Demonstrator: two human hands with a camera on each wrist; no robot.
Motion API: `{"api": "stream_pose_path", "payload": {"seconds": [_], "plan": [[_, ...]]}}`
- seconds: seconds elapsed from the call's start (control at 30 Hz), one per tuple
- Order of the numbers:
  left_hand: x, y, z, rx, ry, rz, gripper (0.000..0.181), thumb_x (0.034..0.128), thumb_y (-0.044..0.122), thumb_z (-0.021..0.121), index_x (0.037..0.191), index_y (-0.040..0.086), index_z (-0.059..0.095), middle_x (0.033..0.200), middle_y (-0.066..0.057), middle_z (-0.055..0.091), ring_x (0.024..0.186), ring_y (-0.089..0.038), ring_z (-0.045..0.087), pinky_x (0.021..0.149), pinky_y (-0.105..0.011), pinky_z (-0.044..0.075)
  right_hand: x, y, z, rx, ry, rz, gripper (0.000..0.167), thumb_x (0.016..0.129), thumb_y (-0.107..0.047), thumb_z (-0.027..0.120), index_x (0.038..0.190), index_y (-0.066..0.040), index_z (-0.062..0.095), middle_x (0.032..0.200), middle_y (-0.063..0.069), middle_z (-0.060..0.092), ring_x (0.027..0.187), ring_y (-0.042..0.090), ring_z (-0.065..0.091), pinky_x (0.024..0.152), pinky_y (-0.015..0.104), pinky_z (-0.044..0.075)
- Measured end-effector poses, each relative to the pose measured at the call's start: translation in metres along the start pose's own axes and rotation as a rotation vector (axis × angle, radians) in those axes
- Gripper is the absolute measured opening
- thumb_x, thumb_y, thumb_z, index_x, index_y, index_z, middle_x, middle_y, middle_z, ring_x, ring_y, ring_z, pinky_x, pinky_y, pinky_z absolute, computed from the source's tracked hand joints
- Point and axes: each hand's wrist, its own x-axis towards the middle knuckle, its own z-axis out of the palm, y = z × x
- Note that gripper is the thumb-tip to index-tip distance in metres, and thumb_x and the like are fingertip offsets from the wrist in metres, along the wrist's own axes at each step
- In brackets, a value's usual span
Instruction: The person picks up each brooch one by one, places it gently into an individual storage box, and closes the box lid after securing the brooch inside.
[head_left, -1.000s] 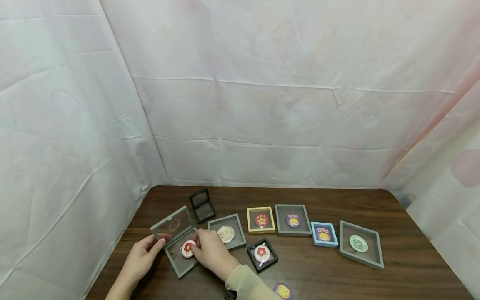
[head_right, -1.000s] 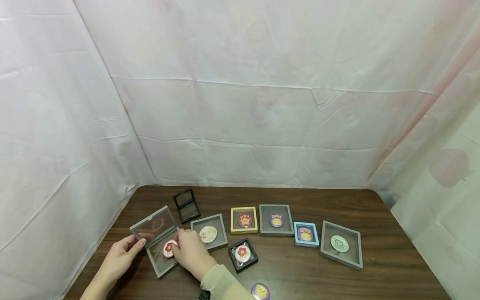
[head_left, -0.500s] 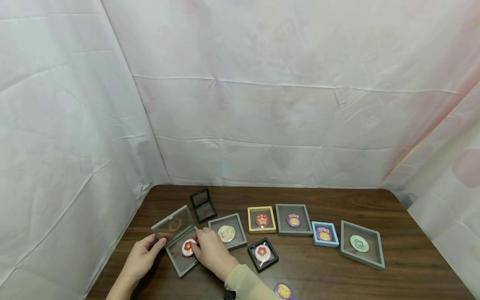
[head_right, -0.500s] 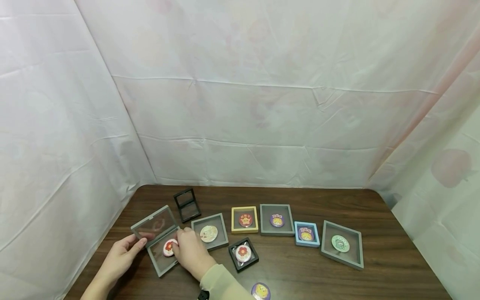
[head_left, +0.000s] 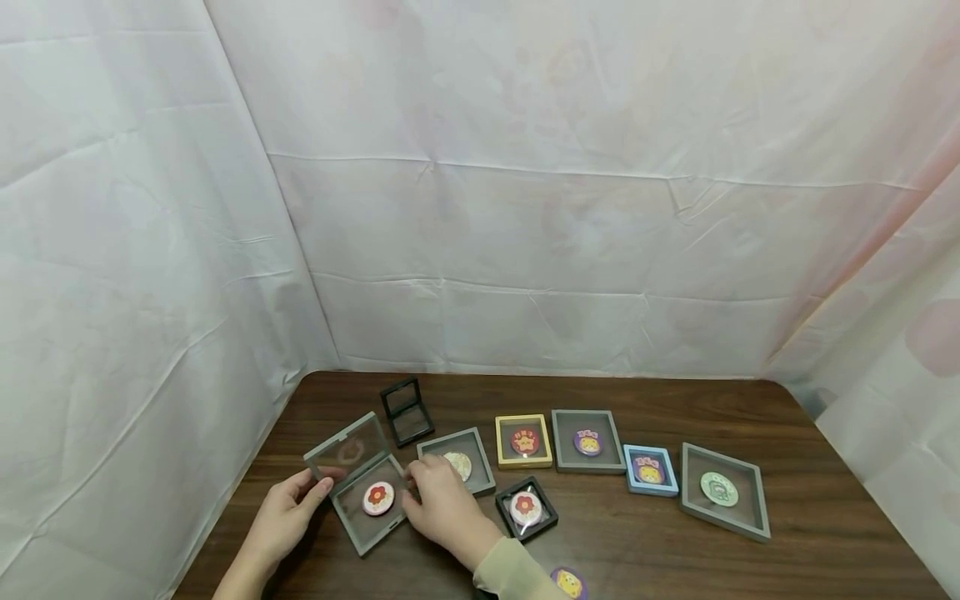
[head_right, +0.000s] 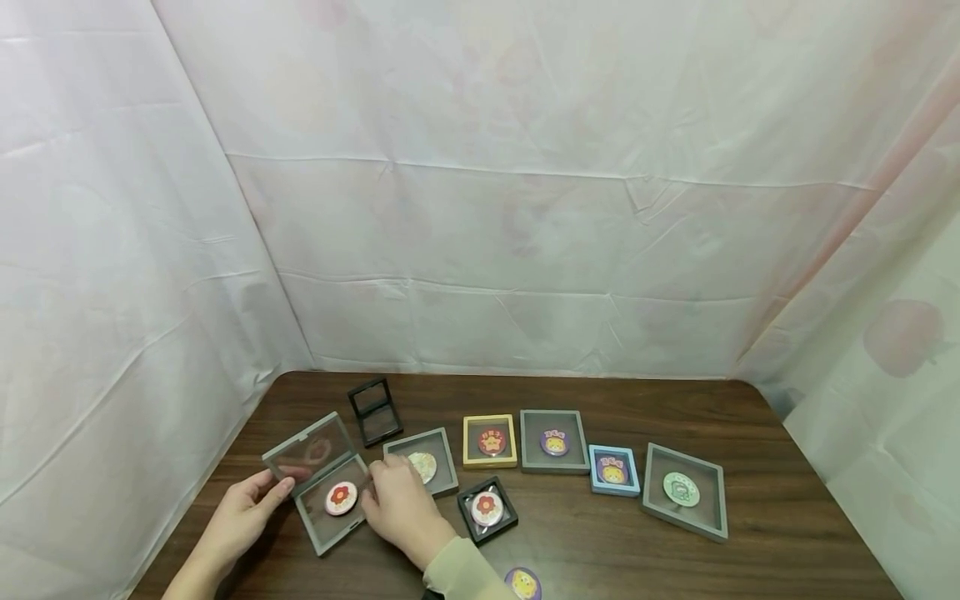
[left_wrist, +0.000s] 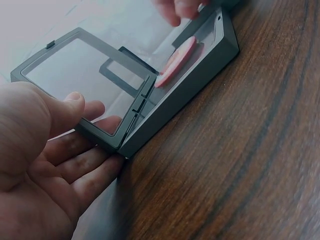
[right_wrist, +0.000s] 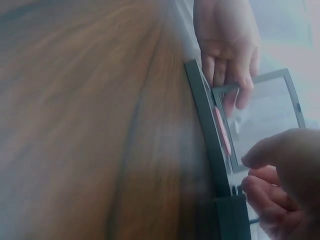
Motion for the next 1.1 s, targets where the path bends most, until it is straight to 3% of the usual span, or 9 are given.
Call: {"api": "stream_pose_path", "payload": {"seconds": [0.17,0.33,0.57,0.87,1.1], "plan": [[0.0,0.0,0.0,-0.003,0.003,0.011,0.023,0.1131,0.022,0.064,0.127,0.01,0.078,0.125,-0.004,0.08,0.12,-0.001,0.067,0.096,-0.013,0.049,-0.007,0.009,-0.006,-0.013,-0.027,0.041,0.021,0.091,-0.02,0.086,0.108,-0.008,0.08,0.095,-0.003,0.059,0.088,0.007,0.057,0.076,0.022,0.054],[-0.001,-0.001,0.001,-0.011,0.011,0.021,0.022,0.1129,0.021,0.064,0.126,0.009,0.078,0.124,-0.005,0.08,0.119,0.0,0.067,0.095,-0.012,0.049,-0.011,0.015,-0.01,-0.05,-0.045,0.025,0.027,0.09,-0.029,0.086,0.111,-0.012,0.082,0.097,-0.006,0.057,0.092,0.009,0.055,0.081,0.025,0.053],[-0.001,-0.001,0.002,-0.017,0.018,0.043,0.022,0.1126,0.019,0.065,0.125,0.007,0.078,0.123,-0.007,0.081,0.117,0.001,0.068,0.095,-0.011,0.049,-0.014,0.021,-0.015,-0.028,-0.072,0.018,0.028,0.089,-0.031,0.089,0.112,-0.016,0.085,0.091,-0.008,0.055,0.089,0.007,0.048,0.077,0.024,0.046],[-0.003,0.001,0.006,-0.002,0.032,0.024,0.023,0.113,0.023,0.065,0.124,0.009,0.079,0.121,-0.004,0.081,0.115,-0.001,0.069,0.093,-0.016,0.053,-0.015,0.024,-0.017,-0.033,-0.111,0.0,0.021,0.09,-0.028,0.09,0.108,-0.018,0.087,0.086,-0.011,0.052,0.088,0.003,0.041,0.081,0.022,0.039],[-0.004,0.005,0.002,-0.065,-0.001,0.021,0.036,0.1193,0.029,0.05,0.129,0.008,0.077,0.129,-0.007,0.078,0.121,-0.001,0.066,0.097,-0.02,0.054,-0.013,0.022,-0.017,-0.051,-0.113,-0.013,0.019,0.091,-0.029,0.091,0.106,-0.019,0.086,0.08,-0.014,0.046,0.078,-0.002,0.036,0.073,0.018,0.036]]}}
